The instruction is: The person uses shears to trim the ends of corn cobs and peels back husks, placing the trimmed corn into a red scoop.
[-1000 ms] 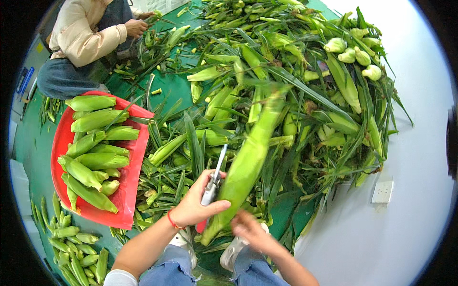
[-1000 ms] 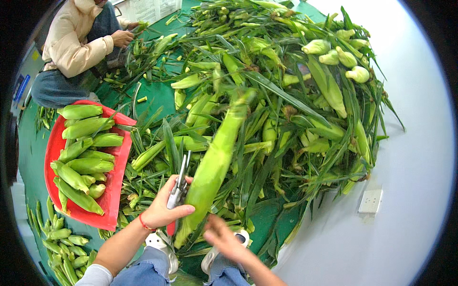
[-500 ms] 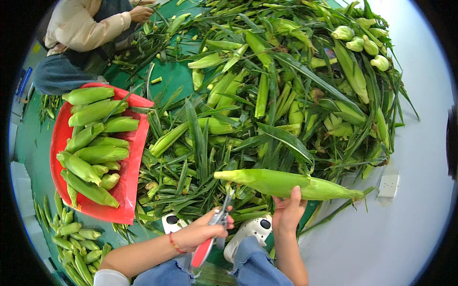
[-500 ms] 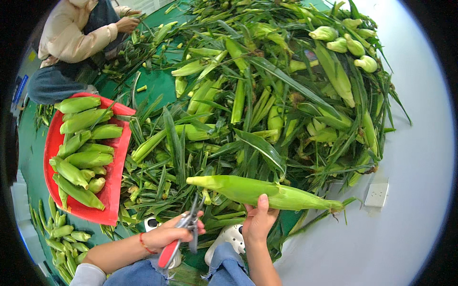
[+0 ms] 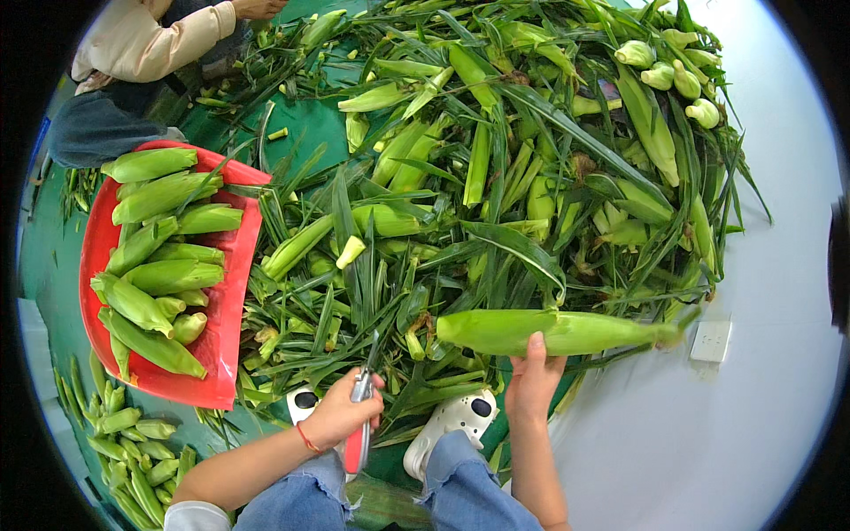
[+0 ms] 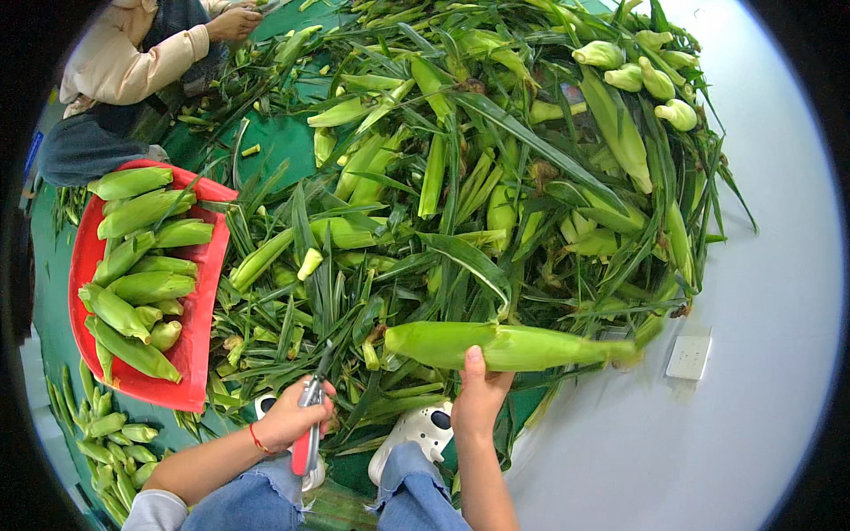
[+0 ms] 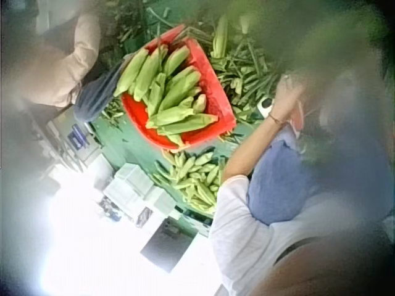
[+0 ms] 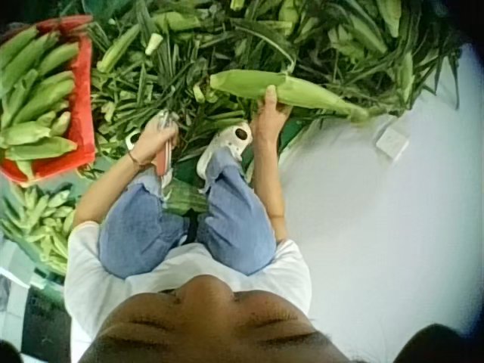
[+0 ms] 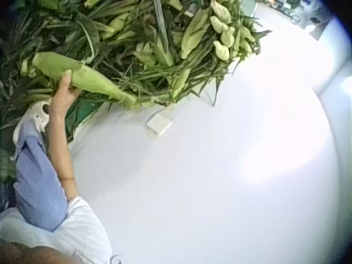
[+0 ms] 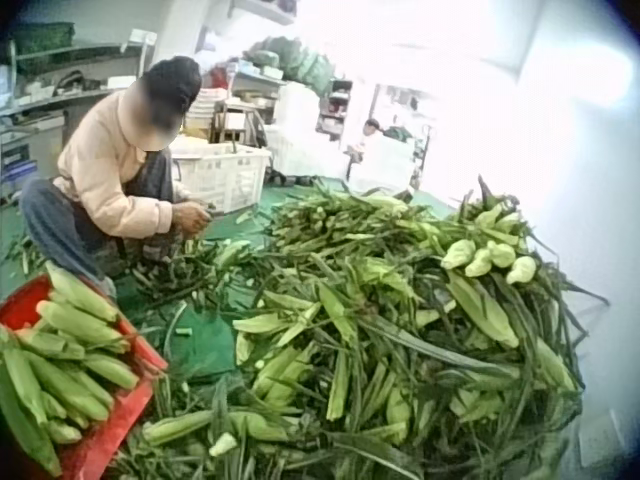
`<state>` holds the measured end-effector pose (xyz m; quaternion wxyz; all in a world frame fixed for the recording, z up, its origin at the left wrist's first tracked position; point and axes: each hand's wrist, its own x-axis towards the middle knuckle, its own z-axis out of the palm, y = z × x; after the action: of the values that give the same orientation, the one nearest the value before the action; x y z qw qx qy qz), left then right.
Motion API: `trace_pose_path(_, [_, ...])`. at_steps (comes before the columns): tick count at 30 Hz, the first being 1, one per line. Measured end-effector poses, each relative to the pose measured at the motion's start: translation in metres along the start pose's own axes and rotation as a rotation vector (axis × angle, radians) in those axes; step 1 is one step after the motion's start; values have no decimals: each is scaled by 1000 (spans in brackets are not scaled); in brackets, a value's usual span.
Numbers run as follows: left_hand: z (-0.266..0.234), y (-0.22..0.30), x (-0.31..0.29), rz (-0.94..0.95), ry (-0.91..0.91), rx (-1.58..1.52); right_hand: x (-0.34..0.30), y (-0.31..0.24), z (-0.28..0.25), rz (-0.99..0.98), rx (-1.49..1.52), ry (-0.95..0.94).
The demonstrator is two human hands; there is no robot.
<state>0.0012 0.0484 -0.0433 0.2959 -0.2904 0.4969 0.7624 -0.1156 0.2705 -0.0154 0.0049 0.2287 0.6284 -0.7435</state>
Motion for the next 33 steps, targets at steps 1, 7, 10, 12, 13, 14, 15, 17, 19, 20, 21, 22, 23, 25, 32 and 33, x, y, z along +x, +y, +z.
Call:
trace_pose_path(1, [8, 12, -4, 215, 71, 273, 2, -2, -3, 19, 10, -46])
trace_pose_path(7, [21, 58, 10, 631, -38, 1018, -17, 3, 12, 148, 15, -270])
trace_pose_path(10, [15, 65, 4, 345, -241, 805, -5, 0, 5, 150, 104, -349])
trace_pose_path(12, [2, 53, 3, 396, -327, 597, -4, 3, 2, 256, 234, -400])
trace_pose_path(13, [-3, 47, 1, 374, -282, 423, -7, 0, 5, 373, 360, -421])
trace_pose_path(14, [-4, 41, 0, 354, -247, 248, -7, -4, 7, 480, 483, -435])
trace_pose_path(15, [-3, 35, -7, 221, -128, -34, -2, -1, 7, 463, 640, -522])
trace_pose_path(17, [-17, 20, 3, 170, -364, -633, 3, 4, 6, 482, 753, -536])
trace_pose_path(19, [-8, 14, 6, 77, -137, -1101, 8, 2, 5, 516, 766, -526])
trace_pose_path(20, [-13, 3, 7, 20, -6, -1117, 10, 2, 2, 507, 583, -523])
trace_pose_path(21, [-25, -16, 8, -91, -31, -886, 12, 3, -5, 492, 399, -519])
trace_pose_path(22, [-36, -34, 7, -206, -59, -656, 15, 2, -11, 471, 209, -504])
trace_pose_path(23, [-36, -31, -2, -385, -121, -412, 11, -16, -6, 361, -75, -430])
trace_pose_path(25, [-20, -13, -19, -249, -308, 38, 20, -12, -24, 13, -468, -520])
trace_pose_path(32, [8, 73, 16, 417, -276, 894, -9, -49, -8, -504, -1291, -601])
trace_pose_path(33, [7, 78, 21, 438, -305, 923, -12, -50, -6, -529, -1342, -615])
